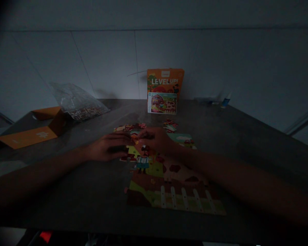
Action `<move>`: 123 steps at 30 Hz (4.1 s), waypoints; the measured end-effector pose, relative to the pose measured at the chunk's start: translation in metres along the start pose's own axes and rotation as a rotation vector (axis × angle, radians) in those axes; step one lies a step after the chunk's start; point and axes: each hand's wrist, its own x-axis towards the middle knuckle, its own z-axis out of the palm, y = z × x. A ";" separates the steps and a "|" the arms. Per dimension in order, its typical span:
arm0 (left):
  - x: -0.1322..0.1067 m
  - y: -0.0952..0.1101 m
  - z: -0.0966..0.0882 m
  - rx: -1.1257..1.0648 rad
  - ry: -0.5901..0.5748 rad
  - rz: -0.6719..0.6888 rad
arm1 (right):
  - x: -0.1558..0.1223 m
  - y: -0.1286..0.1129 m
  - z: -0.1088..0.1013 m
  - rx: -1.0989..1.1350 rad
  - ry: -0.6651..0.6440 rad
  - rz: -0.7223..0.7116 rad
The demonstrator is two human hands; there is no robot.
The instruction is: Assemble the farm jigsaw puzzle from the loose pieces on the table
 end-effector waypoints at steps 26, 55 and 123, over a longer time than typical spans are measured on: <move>-0.001 0.021 -0.021 -0.052 -0.207 -0.024 | -0.008 -0.002 0.000 -0.163 -0.289 -0.412; 0.001 0.025 -0.022 -0.127 -0.292 0.012 | -0.007 -0.003 0.003 -0.276 -0.438 -0.567; 0.005 0.031 -0.017 -0.046 -0.268 0.002 | -0.008 -0.006 0.001 -0.289 -0.429 -0.651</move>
